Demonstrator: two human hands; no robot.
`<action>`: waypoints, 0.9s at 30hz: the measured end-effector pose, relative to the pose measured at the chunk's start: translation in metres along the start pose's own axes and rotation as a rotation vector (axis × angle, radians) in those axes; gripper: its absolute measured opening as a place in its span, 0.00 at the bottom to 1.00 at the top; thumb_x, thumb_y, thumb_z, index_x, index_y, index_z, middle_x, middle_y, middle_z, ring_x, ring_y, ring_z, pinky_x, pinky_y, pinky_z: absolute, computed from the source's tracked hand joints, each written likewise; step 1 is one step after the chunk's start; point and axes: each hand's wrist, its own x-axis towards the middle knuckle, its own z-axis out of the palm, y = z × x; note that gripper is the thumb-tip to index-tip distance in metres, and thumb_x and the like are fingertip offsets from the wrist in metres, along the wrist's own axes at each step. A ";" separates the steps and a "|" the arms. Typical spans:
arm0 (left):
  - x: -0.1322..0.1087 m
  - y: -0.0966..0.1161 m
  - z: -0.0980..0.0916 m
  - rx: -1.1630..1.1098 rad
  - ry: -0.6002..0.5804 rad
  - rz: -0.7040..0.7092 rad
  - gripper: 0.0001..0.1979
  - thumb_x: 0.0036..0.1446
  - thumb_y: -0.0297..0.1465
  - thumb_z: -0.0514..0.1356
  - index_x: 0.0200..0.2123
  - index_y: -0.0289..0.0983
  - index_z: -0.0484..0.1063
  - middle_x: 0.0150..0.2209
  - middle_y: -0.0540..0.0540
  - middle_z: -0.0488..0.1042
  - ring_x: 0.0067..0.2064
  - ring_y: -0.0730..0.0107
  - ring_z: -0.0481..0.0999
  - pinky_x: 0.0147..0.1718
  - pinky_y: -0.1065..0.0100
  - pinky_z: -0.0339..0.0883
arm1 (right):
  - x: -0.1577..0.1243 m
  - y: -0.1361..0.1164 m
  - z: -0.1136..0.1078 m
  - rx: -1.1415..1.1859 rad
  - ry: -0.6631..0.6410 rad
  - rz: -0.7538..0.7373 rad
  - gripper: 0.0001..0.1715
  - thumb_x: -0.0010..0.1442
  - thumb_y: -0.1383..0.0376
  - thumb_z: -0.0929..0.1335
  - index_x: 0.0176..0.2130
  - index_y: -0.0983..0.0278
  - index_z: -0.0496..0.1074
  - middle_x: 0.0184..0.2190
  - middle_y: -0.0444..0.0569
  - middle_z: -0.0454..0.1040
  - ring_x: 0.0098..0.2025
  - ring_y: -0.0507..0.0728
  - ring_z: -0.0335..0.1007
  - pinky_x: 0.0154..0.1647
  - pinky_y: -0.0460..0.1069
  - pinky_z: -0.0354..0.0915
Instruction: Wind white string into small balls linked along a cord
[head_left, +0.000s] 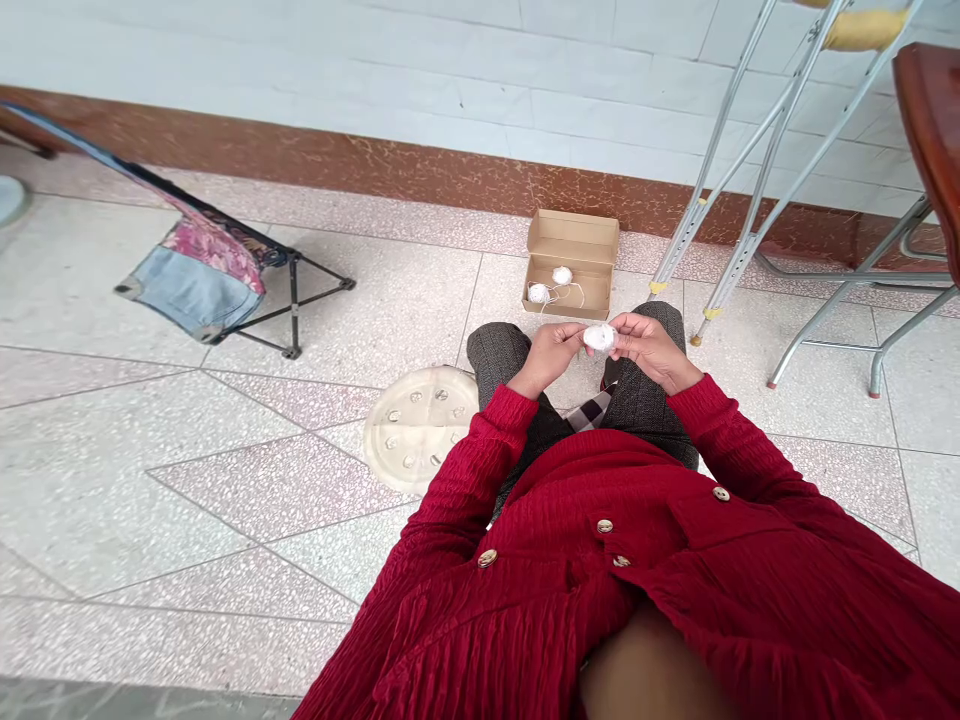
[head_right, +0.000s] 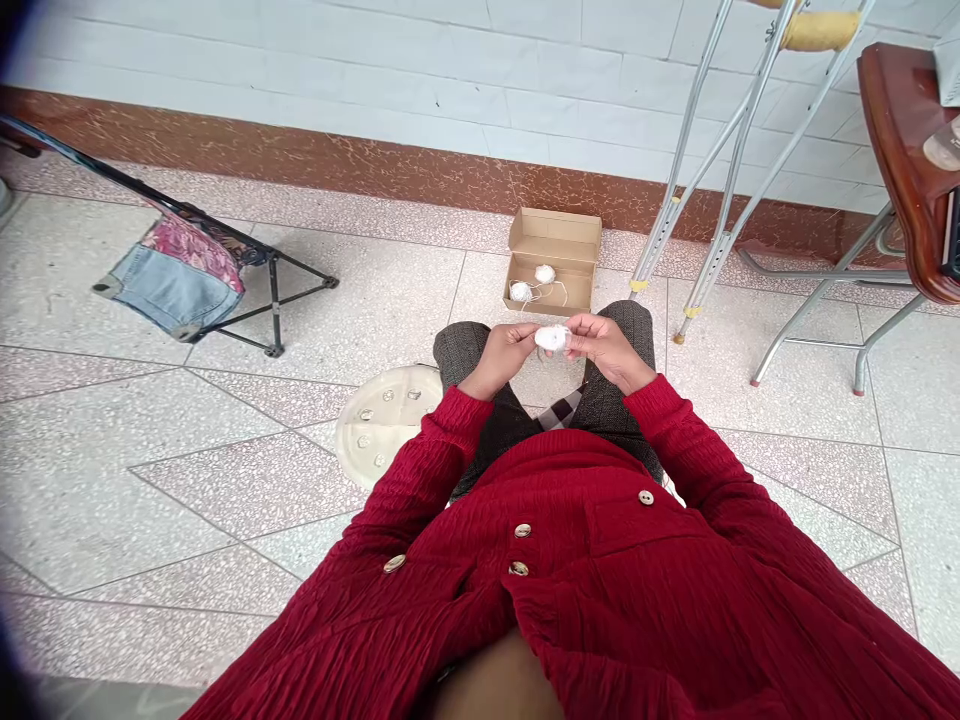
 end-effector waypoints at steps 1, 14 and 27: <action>-0.003 -0.001 0.003 0.006 -0.020 0.003 0.17 0.63 0.35 0.58 0.24 0.34 0.76 0.26 0.49 0.77 0.29 0.72 0.71 0.34 0.70 0.63 | 0.003 -0.001 0.001 0.035 0.052 -0.022 0.25 0.41 0.53 0.82 0.34 0.62 0.75 0.29 0.43 0.76 0.27 0.49 0.69 0.29 0.46 0.69; 0.003 0.017 -0.021 0.459 -0.010 0.242 0.13 0.62 0.31 0.60 0.25 0.38 0.77 0.25 0.49 0.76 0.31 0.67 0.70 0.55 0.58 0.62 | 0.019 0.018 0.005 -0.703 0.253 -0.260 0.06 0.51 0.64 0.73 0.32 0.62 0.74 0.25 0.42 0.71 0.26 0.51 0.63 0.30 0.48 0.59; 0.003 -0.008 0.000 -0.235 0.115 -0.109 0.18 0.56 0.44 0.66 0.27 0.33 0.80 0.25 0.49 0.77 0.28 0.73 0.70 0.30 0.71 0.62 | -0.004 0.011 0.014 -0.070 -0.012 -0.075 0.29 0.45 0.54 0.81 0.45 0.59 0.75 0.32 0.43 0.77 0.29 0.51 0.70 0.31 0.47 0.68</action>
